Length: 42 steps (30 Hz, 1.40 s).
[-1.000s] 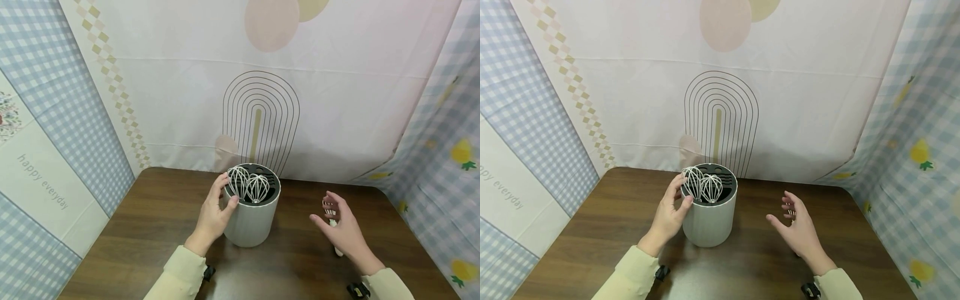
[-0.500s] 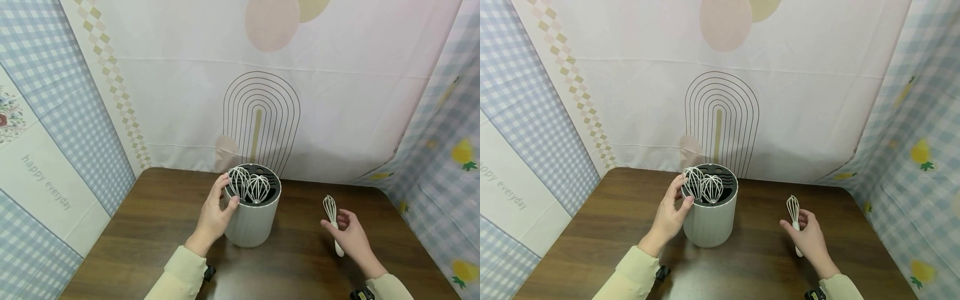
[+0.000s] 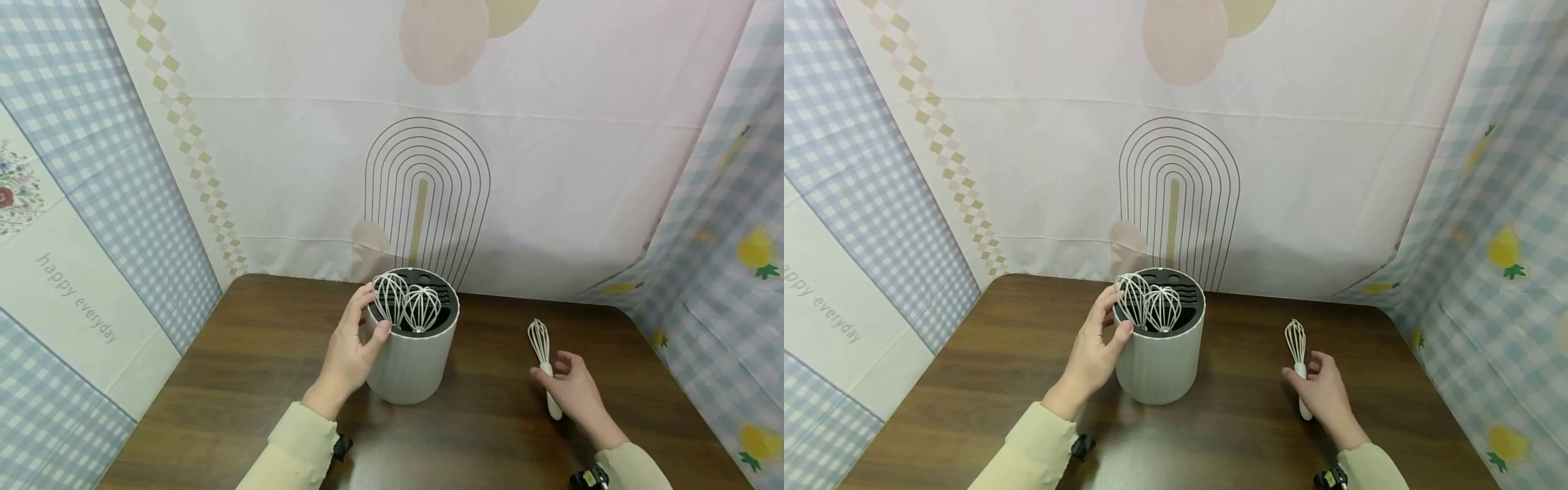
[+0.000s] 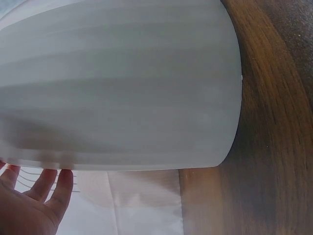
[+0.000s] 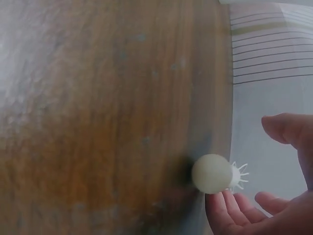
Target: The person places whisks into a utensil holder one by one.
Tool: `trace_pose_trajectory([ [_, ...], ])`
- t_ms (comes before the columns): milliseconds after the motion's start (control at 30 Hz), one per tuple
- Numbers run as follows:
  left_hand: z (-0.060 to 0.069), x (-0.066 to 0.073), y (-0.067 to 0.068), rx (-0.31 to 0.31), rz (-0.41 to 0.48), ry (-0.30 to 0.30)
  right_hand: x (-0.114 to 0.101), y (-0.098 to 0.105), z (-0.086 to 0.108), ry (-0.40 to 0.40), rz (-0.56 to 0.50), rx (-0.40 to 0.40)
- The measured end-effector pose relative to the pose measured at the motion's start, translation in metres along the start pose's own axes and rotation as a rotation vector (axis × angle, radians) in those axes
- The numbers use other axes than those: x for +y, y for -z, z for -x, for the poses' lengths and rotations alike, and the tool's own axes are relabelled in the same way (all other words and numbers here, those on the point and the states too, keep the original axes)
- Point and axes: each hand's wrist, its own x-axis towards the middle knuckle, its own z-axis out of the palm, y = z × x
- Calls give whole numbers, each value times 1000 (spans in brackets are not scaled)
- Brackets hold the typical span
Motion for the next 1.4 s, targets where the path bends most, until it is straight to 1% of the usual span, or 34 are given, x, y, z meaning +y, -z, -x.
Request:
trace_pose_trajectory([
  [267,-1,1,1,1,-7,2,6,-2,-3,-4,-8,-6],
  [467,-1,1,1,-9,-5,12,13,-4,-6,15,1,32],
  [600,0,2,1,-7,-7,12,15,-6,-7,33,27,34],
  [733,0,2,1,-7,-10,14,14,-7,-7,42,50,26],
  [833,0,2,0,-7,-12,10,13,-7,-7,32,56,22],
  [1100,1,0,-1,-3,-16,-1,11,-7,-4,-3,35,1],
  [1300,1,1,-1,-1,-12,1,10,-7,-3,22,33,20],
  [1400,1,1,-1,2,-16,3,7,-6,-2,41,32,43],
])
